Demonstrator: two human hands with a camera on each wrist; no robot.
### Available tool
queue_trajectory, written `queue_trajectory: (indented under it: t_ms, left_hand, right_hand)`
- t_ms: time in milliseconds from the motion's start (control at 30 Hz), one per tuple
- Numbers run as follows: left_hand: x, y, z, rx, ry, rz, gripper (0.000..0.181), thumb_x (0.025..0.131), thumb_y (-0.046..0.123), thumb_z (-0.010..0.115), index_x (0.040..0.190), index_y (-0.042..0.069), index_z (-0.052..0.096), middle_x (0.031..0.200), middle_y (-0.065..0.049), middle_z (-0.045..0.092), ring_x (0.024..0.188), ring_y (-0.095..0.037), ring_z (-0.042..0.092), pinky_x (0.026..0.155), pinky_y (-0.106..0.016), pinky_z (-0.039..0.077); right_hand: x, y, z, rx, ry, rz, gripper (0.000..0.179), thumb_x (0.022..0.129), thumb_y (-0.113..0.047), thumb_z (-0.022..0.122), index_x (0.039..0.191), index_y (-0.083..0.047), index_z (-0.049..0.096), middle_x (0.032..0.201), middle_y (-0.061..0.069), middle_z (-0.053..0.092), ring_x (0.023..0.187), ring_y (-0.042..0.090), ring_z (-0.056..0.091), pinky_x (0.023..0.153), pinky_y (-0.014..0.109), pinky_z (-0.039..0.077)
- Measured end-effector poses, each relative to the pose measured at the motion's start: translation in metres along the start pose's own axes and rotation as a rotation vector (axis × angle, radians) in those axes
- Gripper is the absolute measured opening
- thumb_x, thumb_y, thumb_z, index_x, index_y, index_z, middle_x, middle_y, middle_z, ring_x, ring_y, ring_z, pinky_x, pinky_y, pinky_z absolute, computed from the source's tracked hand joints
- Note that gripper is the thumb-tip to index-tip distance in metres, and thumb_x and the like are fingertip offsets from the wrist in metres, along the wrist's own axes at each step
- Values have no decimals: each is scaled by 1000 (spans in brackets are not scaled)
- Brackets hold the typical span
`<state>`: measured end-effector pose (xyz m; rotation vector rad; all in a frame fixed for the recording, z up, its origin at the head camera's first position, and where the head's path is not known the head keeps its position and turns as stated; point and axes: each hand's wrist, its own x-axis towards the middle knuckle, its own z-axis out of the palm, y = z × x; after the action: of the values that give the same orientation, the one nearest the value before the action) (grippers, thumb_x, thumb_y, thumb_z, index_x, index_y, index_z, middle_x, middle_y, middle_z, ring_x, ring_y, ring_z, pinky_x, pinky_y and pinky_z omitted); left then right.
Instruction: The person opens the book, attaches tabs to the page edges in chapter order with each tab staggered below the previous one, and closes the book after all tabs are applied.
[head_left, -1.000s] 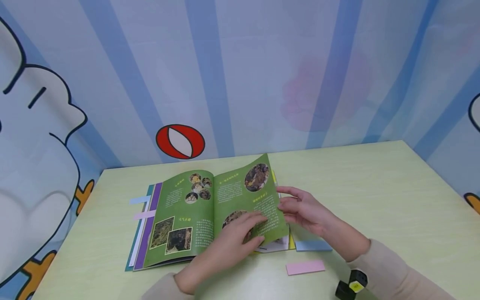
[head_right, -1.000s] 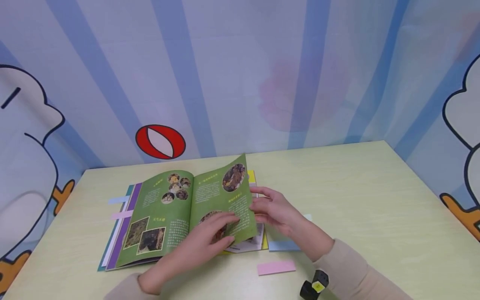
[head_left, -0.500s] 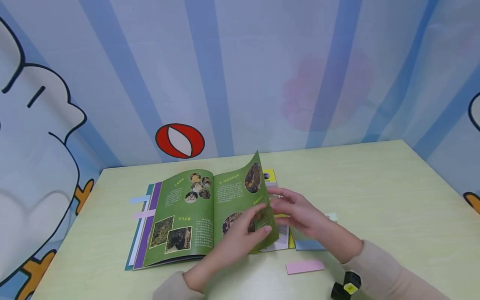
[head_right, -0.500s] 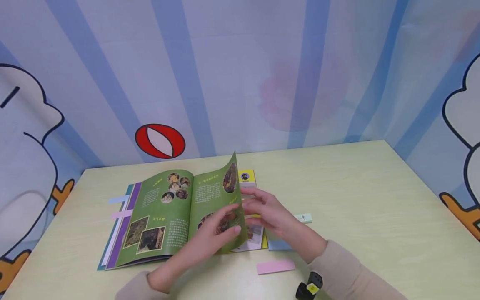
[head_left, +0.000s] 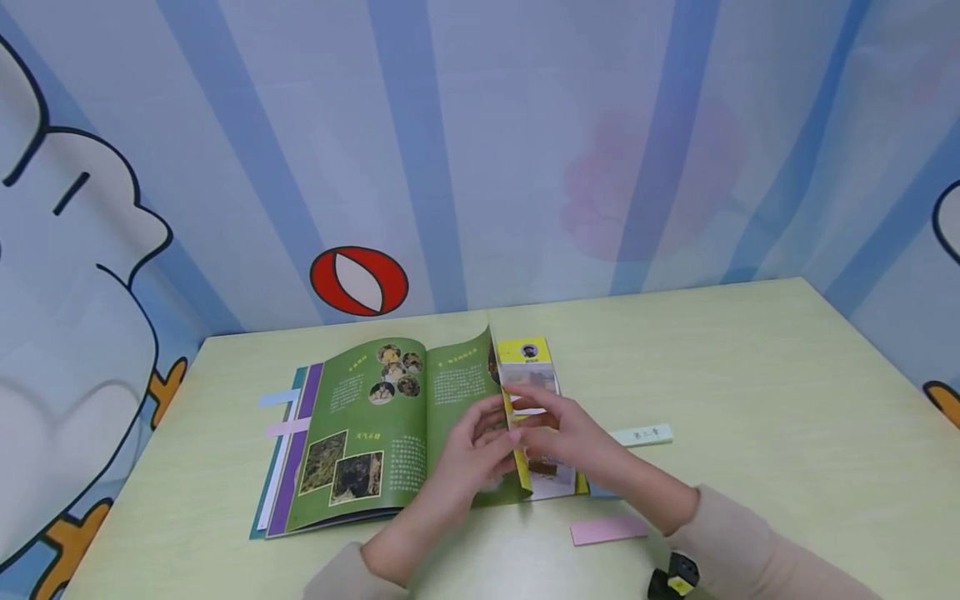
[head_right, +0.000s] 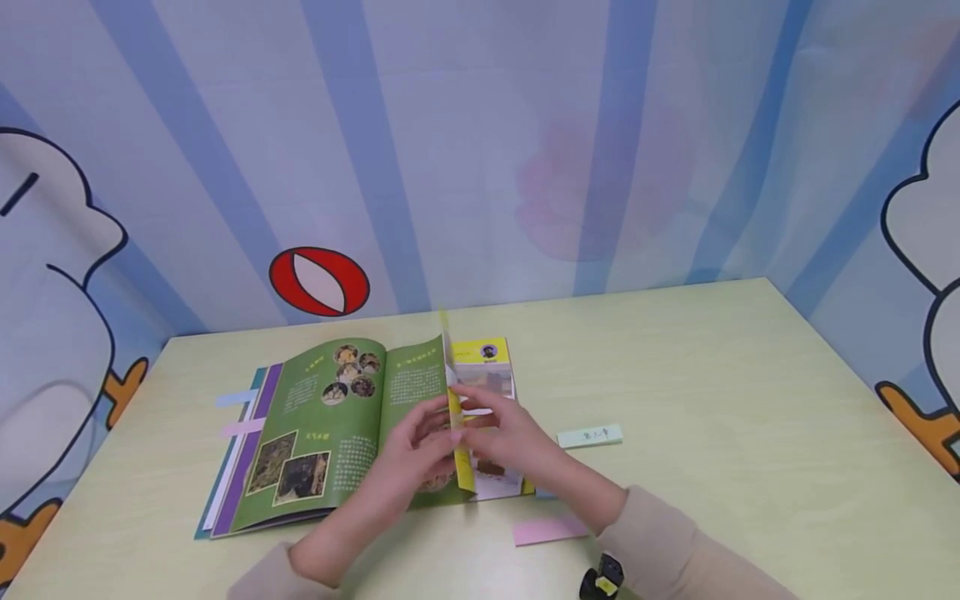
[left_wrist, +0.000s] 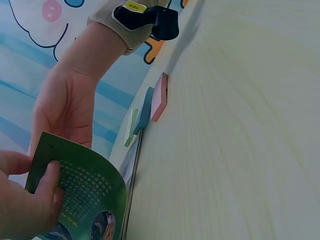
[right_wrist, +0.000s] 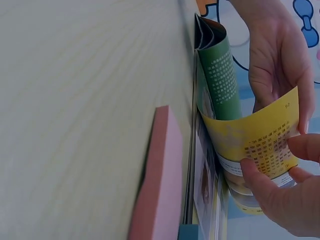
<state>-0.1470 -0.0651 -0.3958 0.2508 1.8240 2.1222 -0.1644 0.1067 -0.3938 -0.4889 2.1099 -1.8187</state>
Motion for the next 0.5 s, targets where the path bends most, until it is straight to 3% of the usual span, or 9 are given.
queue_trajectory:
  t_ms: [200, 367, 500]
  left_hand:
    - [-6, 2, -11, 18, 45, -22, 55, 89, 6, 58, 139, 2, 36, 132, -22, 45, 114, -30, 53, 84, -38, 50]
    - [-15, 8, -23, 31, 84, -16, 53, 87, 1, 55, 138, 1, 38, 125, -21, 50, 105, -26, 59, 82, -36, 52]
    - [-23, 17, -35, 43, 116, -8, 50, 87, -1, 54, 135, 4, 43, 121, -19, 53, 101, -25, 61, 81, -37, 52]
  right_hand:
    - [0, 1, 10, -181, -1, -85, 53, 90, -9, 60, 140, -7, 42, 144, 15, 35, 113, 35, 50, 88, 37, 48]
    - [-1, 1, 16, -225, -32, -133, 54, 90, -5, 59, 140, -6, 41, 142, 15, 37, 113, 34, 50, 92, 45, 46]
    - [1, -1, 22, -240, -61, -150, 56, 89, -3, 60, 141, -6, 40, 141, 16, 38, 112, 34, 50, 86, 38, 50]
